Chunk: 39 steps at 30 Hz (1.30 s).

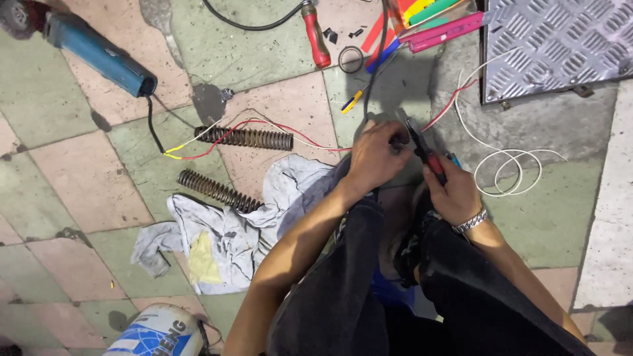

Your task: Stripping, joining, and insulating electrical wires using hand tools and heat shrink tubing.

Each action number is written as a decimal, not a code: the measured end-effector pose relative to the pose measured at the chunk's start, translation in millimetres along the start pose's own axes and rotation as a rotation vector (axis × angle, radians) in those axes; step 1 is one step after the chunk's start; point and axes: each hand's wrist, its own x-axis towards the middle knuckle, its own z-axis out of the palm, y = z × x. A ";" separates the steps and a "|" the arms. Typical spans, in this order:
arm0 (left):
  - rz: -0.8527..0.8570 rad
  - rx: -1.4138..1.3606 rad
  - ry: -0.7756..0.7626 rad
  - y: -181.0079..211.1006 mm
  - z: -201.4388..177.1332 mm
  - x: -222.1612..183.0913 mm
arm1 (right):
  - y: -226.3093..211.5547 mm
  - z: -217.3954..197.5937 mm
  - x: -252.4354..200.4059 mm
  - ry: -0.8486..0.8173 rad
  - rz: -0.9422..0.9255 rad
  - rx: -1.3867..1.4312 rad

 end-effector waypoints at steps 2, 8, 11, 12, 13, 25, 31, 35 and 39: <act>0.031 -0.024 -0.005 -6.8 4.1 -1.4 | -10.2 -5.1 0.1 -0.019 0.027 0.010; 0.166 -0.026 0.038 -5.0 -1.0 -5.4 | 0.0 -3.7 1.3 -0.052 0.108 0.041; 0.268 0.009 0.105 -8.9 3.3 -9.7 | -6.1 -6.0 0.6 -0.057 0.122 0.037; 0.312 0.035 0.134 -10.0 5.0 -11.3 | -9.5 -7.6 0.2 -0.059 0.125 0.029; 0.311 0.035 0.135 -10.9 6.1 -11.6 | -12.1 -8.6 -1.0 -0.060 0.124 0.028; 0.371 0.069 0.259 -17.6 10.5 -9.1 | -11.6 -7.5 0.0 0.016 0.130 0.007; 0.423 -0.130 0.206 -7.6 -1.8 -4.0 | -1.3 1.8 1.6 0.033 0.161 0.085; 0.430 -0.200 0.193 -5.1 -3.3 -1.2 | 5.4 8.0 -0.9 0.048 0.148 0.104; 0.436 -0.200 0.227 -3.4 -1.3 -0.7 | 2.5 5.4 -2.9 0.071 0.046 0.131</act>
